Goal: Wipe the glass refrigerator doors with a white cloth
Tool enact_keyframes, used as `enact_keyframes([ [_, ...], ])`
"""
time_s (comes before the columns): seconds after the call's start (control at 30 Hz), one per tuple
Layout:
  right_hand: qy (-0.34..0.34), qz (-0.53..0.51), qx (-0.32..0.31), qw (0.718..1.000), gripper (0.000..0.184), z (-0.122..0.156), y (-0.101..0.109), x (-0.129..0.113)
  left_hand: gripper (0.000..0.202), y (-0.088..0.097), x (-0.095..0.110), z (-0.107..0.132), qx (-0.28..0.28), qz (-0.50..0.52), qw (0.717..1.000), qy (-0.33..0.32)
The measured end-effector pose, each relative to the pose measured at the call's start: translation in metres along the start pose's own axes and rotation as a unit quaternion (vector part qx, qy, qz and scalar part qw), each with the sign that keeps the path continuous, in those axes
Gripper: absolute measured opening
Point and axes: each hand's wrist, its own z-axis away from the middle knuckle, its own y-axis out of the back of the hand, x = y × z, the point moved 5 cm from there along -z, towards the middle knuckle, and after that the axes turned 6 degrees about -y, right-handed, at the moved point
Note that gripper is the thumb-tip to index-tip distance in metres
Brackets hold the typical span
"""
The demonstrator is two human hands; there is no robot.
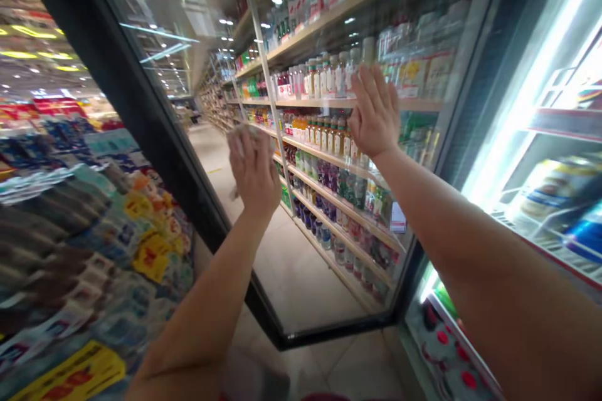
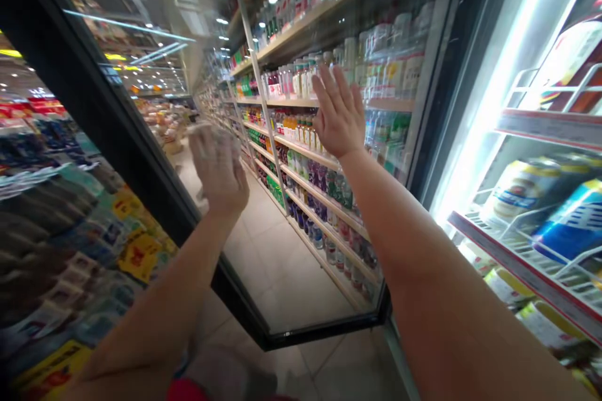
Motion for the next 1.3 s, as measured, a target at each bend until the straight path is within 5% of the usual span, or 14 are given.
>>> enact_keyframes([
  [0.13,0.0,0.013,0.0,1.0,0.065,0.001,0.0,0.0,0.059,-0.01,0.018,0.013,-0.047,0.017,0.996,-0.078],
  [0.3,-0.007,0.018,0.002,1.0,0.066,0.001,0.0,0.001,0.052,0.004,-0.02,-0.019,0.004,0.015,0.999,0.041],
  [0.37,-0.005,0.024,0.01,1.0,0.066,0.001,0.001,0.001,0.054,0.006,-0.016,-0.018,0.013,0.021,0.998,0.049],
  [0.57,-0.005,0.016,-0.008,1.0,0.066,0.002,0.005,-0.001,0.046,-0.011,0.019,0.004,-0.119,0.067,0.99,-0.033],
  [0.77,-0.008,0.014,-0.018,1.0,0.065,0.002,0.006,-0.001,0.048,0.002,-0.008,-0.025,-0.001,0.022,1.0,0.018],
  [0.97,-0.003,0.005,-0.014,1.0,0.064,0.003,0.008,-0.002,0.045,-0.009,0.022,-0.001,-0.127,0.086,0.987,-0.038],
  [1.17,-0.004,0.003,-0.021,1.0,0.066,0.004,0.01,-0.002,0.053,0.011,-0.012,-0.028,-0.01,0.025,0.999,0.037],
  [1.3,-0.004,0.003,-0.018,1.0,0.066,0.003,0.01,-0.002,0.049,-0.002,0.007,-0.005,-0.095,0.049,0.994,-0.003],
])
